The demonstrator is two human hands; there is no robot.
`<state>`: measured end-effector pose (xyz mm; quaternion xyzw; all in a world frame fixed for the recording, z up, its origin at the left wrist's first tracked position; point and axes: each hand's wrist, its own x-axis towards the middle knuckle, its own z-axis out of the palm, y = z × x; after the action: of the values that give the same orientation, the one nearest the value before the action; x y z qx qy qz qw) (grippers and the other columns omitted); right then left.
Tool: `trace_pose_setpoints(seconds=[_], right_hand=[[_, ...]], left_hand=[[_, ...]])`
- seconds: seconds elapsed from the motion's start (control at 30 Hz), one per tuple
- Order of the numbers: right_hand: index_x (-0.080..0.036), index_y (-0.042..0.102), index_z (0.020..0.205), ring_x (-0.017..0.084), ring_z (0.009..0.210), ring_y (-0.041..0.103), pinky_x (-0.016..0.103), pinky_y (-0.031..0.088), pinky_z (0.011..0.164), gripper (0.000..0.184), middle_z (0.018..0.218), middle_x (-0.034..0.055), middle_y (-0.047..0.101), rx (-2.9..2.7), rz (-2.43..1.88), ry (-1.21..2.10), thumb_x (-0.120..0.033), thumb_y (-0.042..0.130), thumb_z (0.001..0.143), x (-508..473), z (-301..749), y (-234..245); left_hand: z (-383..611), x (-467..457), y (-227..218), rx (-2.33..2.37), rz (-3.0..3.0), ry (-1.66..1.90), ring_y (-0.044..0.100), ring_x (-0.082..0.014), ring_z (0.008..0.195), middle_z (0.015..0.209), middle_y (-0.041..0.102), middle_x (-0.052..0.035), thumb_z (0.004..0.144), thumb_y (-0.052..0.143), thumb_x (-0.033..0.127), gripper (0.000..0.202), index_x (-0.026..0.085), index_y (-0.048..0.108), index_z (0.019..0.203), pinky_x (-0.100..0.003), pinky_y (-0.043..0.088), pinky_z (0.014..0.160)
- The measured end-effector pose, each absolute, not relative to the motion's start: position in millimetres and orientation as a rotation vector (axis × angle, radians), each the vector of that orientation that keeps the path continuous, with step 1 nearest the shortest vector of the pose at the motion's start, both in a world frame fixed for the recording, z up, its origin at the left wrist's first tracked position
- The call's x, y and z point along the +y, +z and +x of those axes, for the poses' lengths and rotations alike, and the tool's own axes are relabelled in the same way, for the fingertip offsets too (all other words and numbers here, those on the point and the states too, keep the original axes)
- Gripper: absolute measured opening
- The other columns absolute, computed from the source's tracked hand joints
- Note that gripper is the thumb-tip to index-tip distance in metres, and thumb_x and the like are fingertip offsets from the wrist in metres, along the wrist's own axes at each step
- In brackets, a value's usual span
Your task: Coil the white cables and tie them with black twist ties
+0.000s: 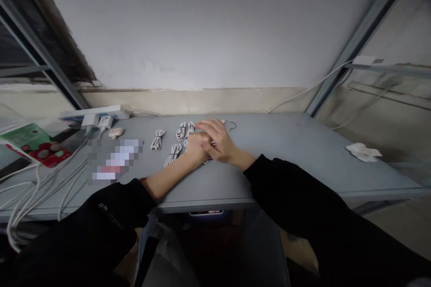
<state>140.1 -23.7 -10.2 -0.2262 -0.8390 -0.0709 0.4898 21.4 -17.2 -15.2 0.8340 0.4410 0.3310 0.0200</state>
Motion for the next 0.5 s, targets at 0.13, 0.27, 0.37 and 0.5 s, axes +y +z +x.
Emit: trace_pose_setpoints(seconds=[0.13,0.27,0.37,0.5], right_hand=[[-0.019,0.056,0.111,0.024,0.105,0.055,0.046,0.044,0.093,0.036,0.11,0.0127,0.062,-1.61,-0.8,-0.128,-0.04,0.03,0.099,10,164,-23],[-0.018,0.06,0.091,0.024,0.09,0.056,0.044,0.046,0.086,0.022,0.089,0.0111,0.062,-1.339,-1.247,-0.107,-0.028,0.04,0.091,58,212,-44],[-0.019,0.063,0.076,0.022,0.076,0.056,0.038,0.047,0.075,0.005,0.073,0.0056,0.06,-1.565,-1.53,-0.007,-0.018,0.059,0.076,79,240,-58],[-0.02,0.064,0.066,0.021,0.069,0.055,0.034,0.045,0.066,0.007,0.066,0.0041,0.058,-1.811,-1.643,-0.074,-0.015,0.069,0.067,85,254,-68]], left_hand=[[20,-17,-10,1.558,2.567,0.985,0.058,-0.0196,0.067,0.065,0.06,-0.0048,0.089,0.048,0.029,0.023,0.018,0.062,0.075,-0.029,0.034,0.062],[21,-14,-11,1.455,2.243,1.264,0.049,-0.0155,0.057,0.055,0.051,-0.0004,0.09,0.045,0.038,0.035,0.02,0.049,0.06,-0.027,0.03,0.056],[24,-13,-12,1.289,1.959,1.418,0.046,-0.013,0.056,0.055,0.047,0.0033,0.08,0.055,0.031,0.024,0.021,0.044,0.062,-0.025,0.033,0.056],[28,-15,-12,1.181,1.648,1.442,0.049,-0.0123,0.059,0.064,0.051,0.0053,0.072,0.057,0.02,0.014,0.02,0.05,0.084,-0.025,0.04,0.058]])
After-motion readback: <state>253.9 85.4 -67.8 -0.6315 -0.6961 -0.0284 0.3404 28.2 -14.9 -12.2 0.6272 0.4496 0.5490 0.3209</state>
